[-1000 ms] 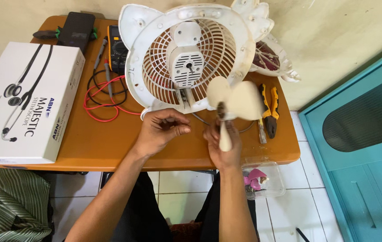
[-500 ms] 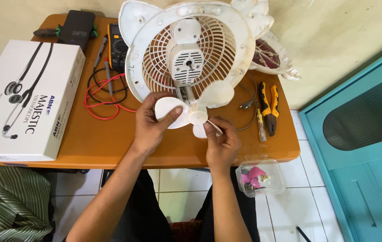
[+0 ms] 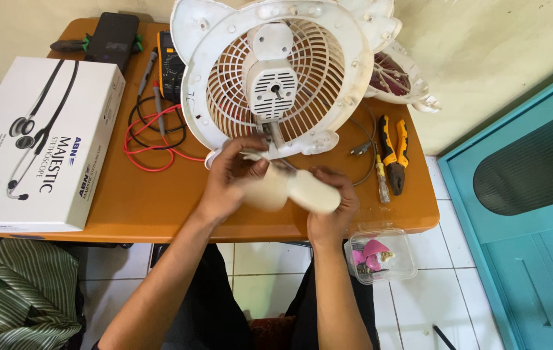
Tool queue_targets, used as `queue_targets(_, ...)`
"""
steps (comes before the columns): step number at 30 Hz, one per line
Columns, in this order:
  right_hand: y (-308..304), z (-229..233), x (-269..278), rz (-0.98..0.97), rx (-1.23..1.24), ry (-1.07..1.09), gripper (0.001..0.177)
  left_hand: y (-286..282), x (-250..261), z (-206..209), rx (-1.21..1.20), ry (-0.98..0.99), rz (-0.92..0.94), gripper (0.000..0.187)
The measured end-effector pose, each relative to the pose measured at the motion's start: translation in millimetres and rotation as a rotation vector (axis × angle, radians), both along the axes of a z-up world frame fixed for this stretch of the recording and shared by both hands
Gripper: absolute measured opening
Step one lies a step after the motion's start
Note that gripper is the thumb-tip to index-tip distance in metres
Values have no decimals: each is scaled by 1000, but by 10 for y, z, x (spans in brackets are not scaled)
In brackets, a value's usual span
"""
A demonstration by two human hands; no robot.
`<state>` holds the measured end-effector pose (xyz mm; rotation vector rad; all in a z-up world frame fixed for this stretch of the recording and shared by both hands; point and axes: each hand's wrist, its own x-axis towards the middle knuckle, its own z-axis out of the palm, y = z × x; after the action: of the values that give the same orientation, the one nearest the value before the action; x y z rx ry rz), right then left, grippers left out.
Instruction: The person reassembles a white cat-shaped electric fan on a table. They use a screwdriver to tighten screws on the fan housing and then attach the fan blade to the motor shaft.
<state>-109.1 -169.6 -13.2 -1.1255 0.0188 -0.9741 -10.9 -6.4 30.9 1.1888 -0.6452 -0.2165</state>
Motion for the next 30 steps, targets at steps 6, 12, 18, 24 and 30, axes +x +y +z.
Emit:
queue_targets(6, -59, -67, -63, 77, -134, 23, 14, 74, 5, 33, -134, -260, -26, 30)
queue_targets(12, -38, -87, -20, 56, -109, -35, 16, 43, 33, -107, -21, -265, 99, 33)
queue_targets(18, -87, -17, 153, 110, 161, 24, 34, -4, -76, -149, 290, -369, 202, 20)
queue_targets(24, 112, 219, 312, 50, 229, 212, 57, -60, -185, -28, 204, -445, 411, 17)
queue_targets(30, 344, 352, 418, 134, -243, -51, 75, -36, -171, -33, 235, -679, 434, 23)
